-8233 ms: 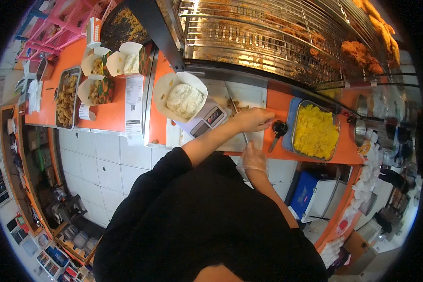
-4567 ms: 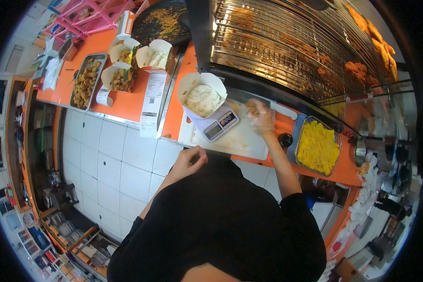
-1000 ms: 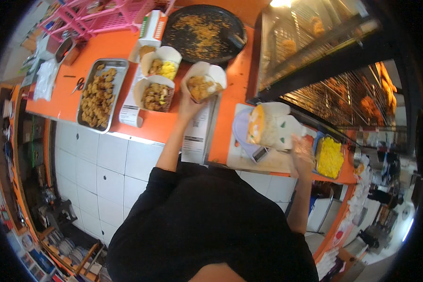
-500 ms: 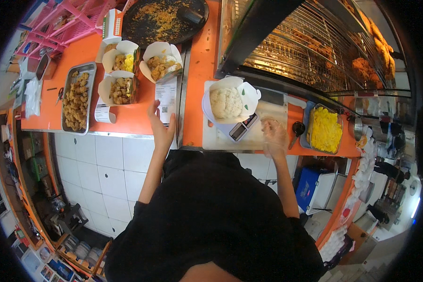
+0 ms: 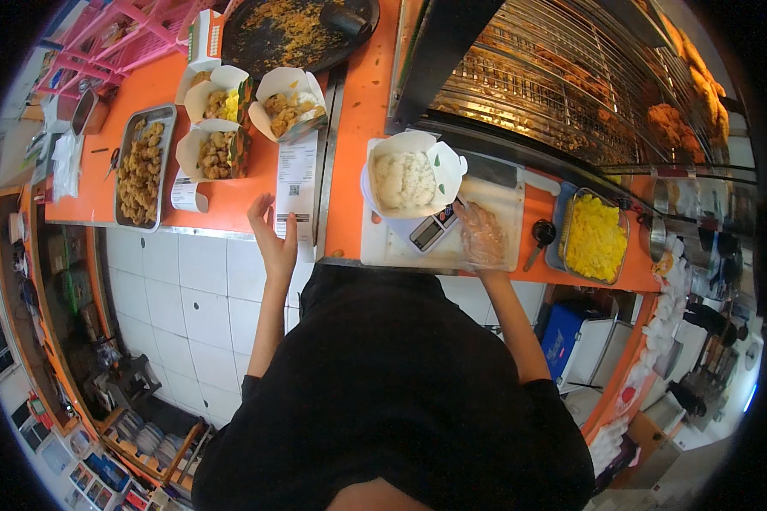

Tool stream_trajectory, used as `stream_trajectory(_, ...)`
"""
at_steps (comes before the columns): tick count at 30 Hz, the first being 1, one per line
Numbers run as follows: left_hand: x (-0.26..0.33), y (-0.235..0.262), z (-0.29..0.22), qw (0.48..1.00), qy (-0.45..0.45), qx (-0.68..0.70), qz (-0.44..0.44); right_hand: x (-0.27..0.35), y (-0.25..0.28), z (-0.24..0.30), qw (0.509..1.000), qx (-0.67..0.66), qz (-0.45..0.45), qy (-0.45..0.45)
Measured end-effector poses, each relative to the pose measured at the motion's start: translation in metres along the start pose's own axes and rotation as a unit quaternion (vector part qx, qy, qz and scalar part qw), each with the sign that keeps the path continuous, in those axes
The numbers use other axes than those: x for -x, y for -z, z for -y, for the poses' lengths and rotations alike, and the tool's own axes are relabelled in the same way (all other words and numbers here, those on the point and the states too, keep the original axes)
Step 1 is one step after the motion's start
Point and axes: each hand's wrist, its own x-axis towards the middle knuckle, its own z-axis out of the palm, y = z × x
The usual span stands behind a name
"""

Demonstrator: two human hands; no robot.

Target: The person assembles multiple food orders at a fast-food counter, placing fried chicken and yellow rice into paper containers using a scoop and tongs. They weigh portions on a digital scale, arrange items on the counter, and handle order slips.

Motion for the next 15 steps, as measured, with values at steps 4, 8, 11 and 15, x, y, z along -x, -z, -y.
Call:
stream_trajectory(4,-0.001,0.001,0.003,1.0,-0.006,-0.011,0.001,0.001,0.001,0.0,0.998,0.046,-0.026,0.031)
stream_trajectory(8,-0.002,0.003,0.006,1.0,0.003,0.009,0.001,-0.002,0.01,0.007,0.994,0.105,-0.013,0.042)
stream_trajectory(11,-0.003,0.014,0.01,1.0,-0.011,0.01,0.002,-0.007,0.03,0.023,0.996,0.078,0.032,-0.012)
stream_trajectory(15,-0.002,0.055,0.033,0.995,-0.037,-0.063,-0.074,-0.004,0.077,0.081,0.958,0.049,0.251,-0.128)
